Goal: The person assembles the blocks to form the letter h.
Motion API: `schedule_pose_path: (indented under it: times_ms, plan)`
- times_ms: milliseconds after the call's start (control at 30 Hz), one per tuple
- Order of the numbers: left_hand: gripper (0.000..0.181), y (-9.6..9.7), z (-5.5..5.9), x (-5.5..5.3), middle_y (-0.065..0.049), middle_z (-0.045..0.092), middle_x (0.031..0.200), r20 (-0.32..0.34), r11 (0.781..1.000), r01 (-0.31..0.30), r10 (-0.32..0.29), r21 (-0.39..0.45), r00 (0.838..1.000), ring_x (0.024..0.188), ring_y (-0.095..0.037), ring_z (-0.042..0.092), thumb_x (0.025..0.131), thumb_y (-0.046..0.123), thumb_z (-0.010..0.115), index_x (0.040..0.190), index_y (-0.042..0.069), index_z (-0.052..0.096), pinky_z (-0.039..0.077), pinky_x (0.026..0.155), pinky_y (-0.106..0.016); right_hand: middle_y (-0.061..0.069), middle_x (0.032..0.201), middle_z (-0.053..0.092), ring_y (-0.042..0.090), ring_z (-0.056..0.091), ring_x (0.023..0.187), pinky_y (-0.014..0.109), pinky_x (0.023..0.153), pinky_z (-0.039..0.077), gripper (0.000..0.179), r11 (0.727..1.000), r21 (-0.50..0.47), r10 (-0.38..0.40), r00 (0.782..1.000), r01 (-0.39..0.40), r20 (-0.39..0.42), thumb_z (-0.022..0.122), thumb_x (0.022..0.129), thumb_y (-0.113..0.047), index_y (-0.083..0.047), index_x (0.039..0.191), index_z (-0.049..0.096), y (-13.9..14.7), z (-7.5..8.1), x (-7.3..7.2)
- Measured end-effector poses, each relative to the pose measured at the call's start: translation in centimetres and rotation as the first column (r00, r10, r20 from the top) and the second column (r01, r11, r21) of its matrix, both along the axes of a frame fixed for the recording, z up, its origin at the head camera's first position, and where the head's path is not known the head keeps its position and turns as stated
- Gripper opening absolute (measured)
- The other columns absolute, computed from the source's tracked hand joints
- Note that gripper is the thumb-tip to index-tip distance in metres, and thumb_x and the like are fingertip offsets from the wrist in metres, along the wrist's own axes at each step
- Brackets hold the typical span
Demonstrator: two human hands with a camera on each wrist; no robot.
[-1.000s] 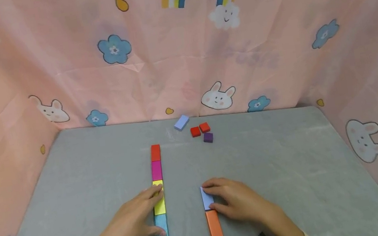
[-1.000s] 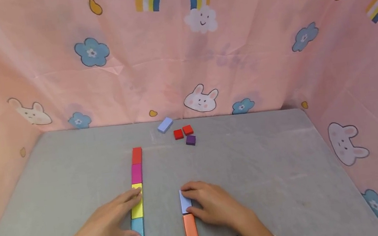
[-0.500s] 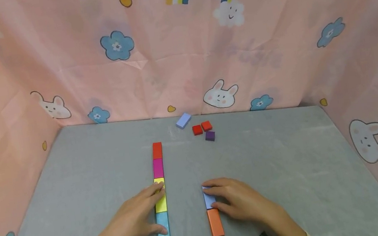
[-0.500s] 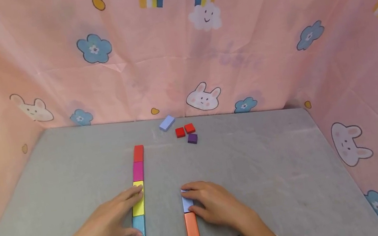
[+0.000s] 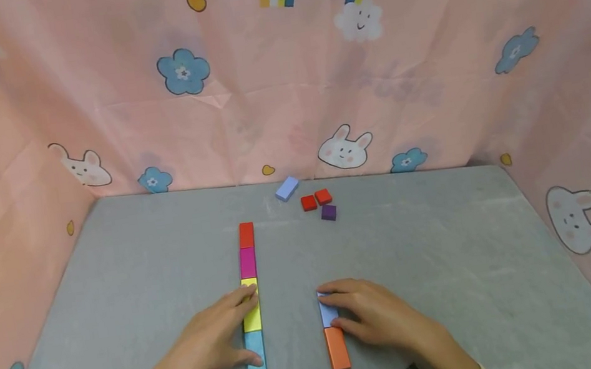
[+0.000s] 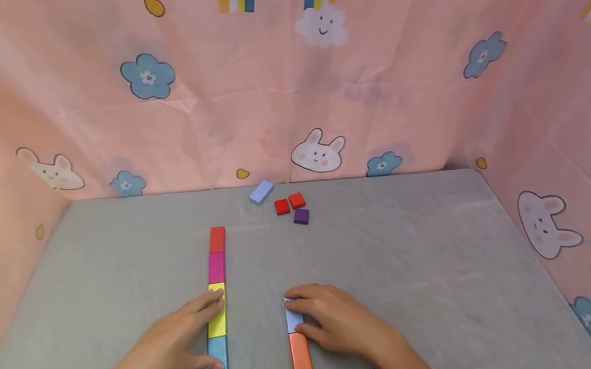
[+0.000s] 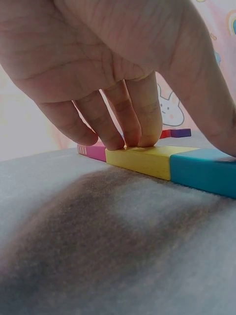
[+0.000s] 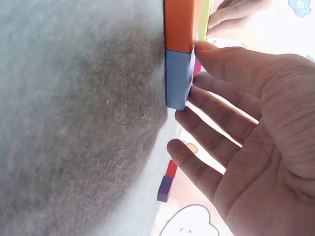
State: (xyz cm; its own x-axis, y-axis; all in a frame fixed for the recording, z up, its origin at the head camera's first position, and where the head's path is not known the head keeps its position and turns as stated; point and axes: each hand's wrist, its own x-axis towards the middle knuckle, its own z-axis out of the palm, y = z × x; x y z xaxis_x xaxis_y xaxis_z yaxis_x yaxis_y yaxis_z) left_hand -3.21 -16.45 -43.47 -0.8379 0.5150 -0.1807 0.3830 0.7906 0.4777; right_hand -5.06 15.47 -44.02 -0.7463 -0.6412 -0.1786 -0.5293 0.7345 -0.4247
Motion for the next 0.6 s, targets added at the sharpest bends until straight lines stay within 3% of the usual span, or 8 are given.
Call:
schedule_pose_path:
  times_ms: [300,600]
  plan:
    - [0.100,-0.01,-0.09,0.05,-0.009,0.049,0.164,-0.024,1.000,0.006,-0.006,-0.007,1.000,0.148,-0.033,0.052,0.071,0.040,0.098,0.152,0.002,0.055,0.053,0.114,-0.053,0.002,0.148,0.066,0.022,0.063,0.136,0.048,0.113,0.054,0.044,0.999,0.003,0.032,0.998,-0.032,-0.058,0.076,0.098,-0.025,-0.007,0.138,0.070,0.10,-0.12,0.21]
    - [0.100,-0.01,-0.12,0.14,-0.009,0.048,0.165,-0.005,1.000,-0.004,0.004,0.005,1.000,0.150,-0.034,0.051,0.072,0.041,0.097,0.153,0.002,0.054,0.051,0.115,-0.055,0.003,0.149,0.065,0.022,0.063,0.136,0.048,0.113,0.055,0.046,1.000,0.010,0.028,0.999,-0.028,-0.037,0.076,0.099,-0.026,-0.006,0.139,0.069,0.01,-0.01,0.24]
